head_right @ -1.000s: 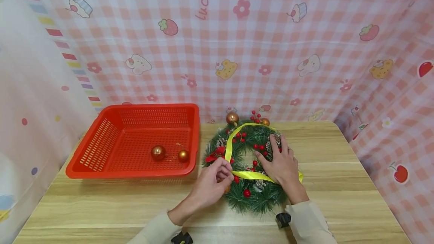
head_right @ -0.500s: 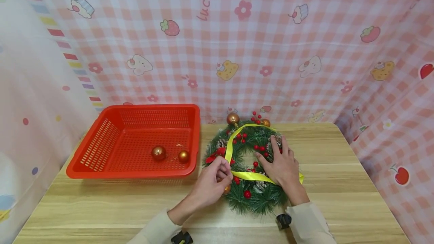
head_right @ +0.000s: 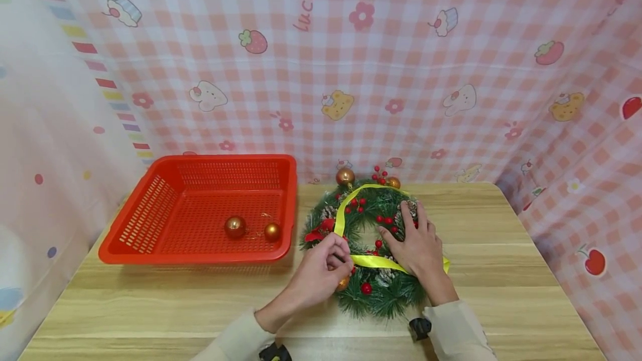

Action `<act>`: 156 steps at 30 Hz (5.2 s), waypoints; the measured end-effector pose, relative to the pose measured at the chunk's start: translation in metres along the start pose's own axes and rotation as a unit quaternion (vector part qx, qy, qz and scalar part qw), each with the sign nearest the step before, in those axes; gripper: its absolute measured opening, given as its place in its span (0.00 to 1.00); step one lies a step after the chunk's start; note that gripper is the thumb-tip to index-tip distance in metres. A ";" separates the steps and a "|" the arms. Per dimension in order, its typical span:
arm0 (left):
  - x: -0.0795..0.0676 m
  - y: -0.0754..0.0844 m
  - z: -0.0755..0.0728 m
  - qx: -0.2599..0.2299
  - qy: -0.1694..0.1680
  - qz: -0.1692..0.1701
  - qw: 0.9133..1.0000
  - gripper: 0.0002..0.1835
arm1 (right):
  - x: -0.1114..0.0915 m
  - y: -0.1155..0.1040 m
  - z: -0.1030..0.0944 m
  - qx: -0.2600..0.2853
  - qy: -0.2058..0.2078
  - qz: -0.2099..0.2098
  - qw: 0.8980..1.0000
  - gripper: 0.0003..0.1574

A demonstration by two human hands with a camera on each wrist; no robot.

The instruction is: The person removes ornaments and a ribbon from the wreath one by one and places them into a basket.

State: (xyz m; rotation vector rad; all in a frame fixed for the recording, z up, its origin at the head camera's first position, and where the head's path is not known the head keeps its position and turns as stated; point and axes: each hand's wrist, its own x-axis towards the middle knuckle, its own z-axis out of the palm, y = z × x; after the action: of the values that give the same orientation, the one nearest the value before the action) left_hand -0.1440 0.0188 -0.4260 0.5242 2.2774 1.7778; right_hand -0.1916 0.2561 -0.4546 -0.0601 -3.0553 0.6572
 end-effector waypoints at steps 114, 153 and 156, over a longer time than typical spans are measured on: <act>-0.012 0.013 -0.124 -0.008 0.124 0.029 0.992 0.10 | 0.001 0.000 -0.001 -0.006 -0.003 -0.003 1.000 0.57; -0.001 -0.006 -0.115 0.292 0.131 0.025 0.947 0.24 | 0.004 -0.004 0.000 -0.008 -0.009 -0.007 1.000 0.57; 0.001 -0.008 -0.107 0.349 0.123 0.019 0.929 0.28 | 0.005 -0.004 0.001 -0.009 -0.011 -0.010 1.000 0.57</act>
State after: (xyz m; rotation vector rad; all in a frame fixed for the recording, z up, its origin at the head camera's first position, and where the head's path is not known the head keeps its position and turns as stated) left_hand -0.1858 -0.0781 -0.4068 0.4671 3.0861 1.0355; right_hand -0.1963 0.2522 -0.4536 -0.0239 -3.0798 0.6332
